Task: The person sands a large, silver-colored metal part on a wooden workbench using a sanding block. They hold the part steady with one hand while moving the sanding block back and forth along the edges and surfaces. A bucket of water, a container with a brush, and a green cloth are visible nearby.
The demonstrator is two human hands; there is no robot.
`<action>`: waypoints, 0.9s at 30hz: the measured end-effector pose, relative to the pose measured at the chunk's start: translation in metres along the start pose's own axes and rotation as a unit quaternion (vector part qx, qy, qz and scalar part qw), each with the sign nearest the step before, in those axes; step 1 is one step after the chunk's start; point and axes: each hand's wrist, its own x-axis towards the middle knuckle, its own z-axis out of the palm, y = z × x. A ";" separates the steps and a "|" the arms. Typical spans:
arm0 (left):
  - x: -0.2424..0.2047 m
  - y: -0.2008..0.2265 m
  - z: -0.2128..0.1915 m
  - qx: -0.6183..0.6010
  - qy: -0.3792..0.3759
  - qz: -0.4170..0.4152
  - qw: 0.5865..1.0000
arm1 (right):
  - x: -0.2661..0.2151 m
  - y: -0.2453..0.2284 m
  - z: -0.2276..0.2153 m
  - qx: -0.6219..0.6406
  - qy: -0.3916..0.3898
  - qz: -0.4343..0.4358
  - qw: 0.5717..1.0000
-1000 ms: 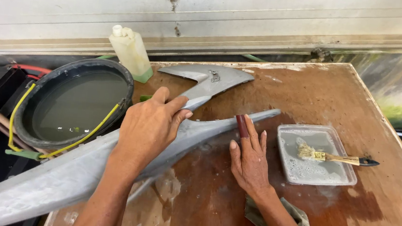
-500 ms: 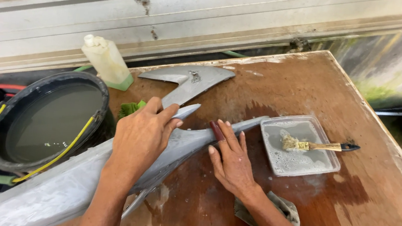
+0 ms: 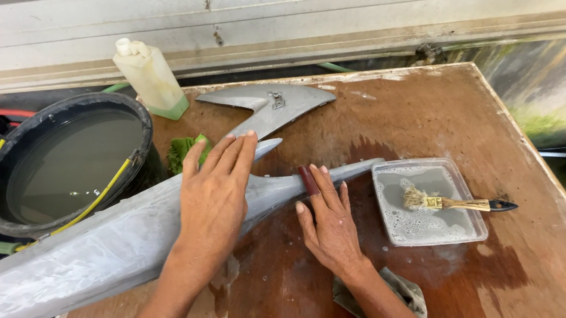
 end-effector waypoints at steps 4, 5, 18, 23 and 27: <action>-0.002 -0.013 -0.006 0.007 -0.071 -0.007 0.997 | -0.001 0.002 0.003 -0.011 0.005 -0.004 1.000; -0.005 -0.017 -0.002 0.007 -0.081 -0.013 0.997 | -0.002 0.003 0.004 -0.012 0.005 -0.006 1.000; -0.010 -0.010 0.007 0.030 -0.006 -0.008 1.000 | -0.001 -0.008 -0.001 -0.056 0.055 -0.010 0.997; -0.012 -0.008 0.007 0.025 0.000 -0.010 1.000 | -0.002 -0.018 -0.003 -0.037 0.051 -0.022 0.998; -0.012 -0.009 0.010 0.026 0.003 -0.013 1.000 | 0.000 -0.015 -0.002 -0.042 0.072 -0.005 0.996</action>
